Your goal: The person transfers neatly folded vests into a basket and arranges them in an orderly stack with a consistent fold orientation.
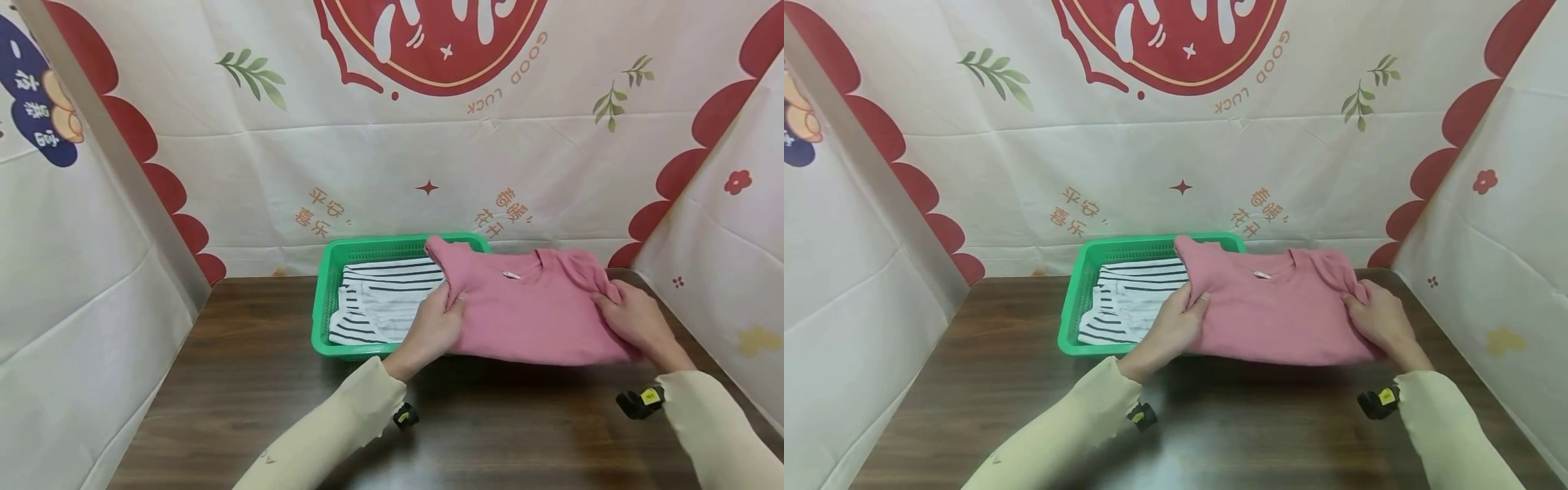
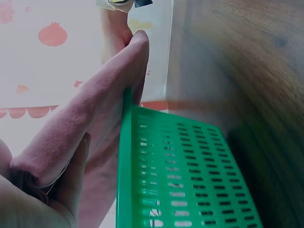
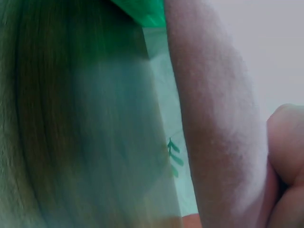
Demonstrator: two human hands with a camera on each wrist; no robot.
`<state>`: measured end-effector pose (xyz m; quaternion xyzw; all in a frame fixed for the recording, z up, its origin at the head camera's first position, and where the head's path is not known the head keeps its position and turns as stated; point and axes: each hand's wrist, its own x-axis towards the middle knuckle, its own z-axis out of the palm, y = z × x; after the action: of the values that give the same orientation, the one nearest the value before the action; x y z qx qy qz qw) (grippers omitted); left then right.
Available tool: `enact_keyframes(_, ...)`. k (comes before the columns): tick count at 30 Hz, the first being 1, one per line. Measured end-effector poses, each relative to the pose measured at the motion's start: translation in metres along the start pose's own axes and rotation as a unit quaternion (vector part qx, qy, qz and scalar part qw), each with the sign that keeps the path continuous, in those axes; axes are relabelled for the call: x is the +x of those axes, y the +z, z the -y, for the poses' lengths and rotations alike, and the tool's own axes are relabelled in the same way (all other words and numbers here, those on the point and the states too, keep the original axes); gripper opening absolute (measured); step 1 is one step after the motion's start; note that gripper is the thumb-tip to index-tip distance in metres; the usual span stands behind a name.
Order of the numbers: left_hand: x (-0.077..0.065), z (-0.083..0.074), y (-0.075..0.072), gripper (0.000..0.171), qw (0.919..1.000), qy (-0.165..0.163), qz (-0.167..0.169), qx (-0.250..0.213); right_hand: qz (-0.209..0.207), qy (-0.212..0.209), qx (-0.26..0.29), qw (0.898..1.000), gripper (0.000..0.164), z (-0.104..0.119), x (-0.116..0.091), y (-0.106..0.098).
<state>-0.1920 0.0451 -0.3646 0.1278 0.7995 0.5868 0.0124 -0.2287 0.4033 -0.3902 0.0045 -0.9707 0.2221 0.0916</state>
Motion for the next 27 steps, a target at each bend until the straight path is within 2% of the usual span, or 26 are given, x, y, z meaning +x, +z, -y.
enact_keyframes(8, -0.001, 0.009, -0.021, 0.028, 0.9994, -0.020, -0.002, -0.028, -0.001, -0.009, 0.011, 1.000, 0.037, 0.021, 0.007, 0.002)
enact_keyframes(15, -0.003, 0.012, -0.039, 0.028, 0.9988, -0.033, -0.012, -0.033, -0.009, -0.022, 0.006, 1.000, 0.032, 0.039, 0.012, 0.005)
enact_keyframes(20, -0.005, 0.013, -0.053, 0.030, 0.9987, -0.033, -0.027, -0.028, -0.011, -0.033, 0.016, 0.999, 0.030, 0.054, 0.015, 0.006)
enact_keyframes(27, -0.008, 0.015, -0.074, 0.035, 0.9983, -0.035, -0.030, -0.037, -0.010, -0.048, 0.032, 0.998, 0.032, 0.074, 0.019, 0.008)
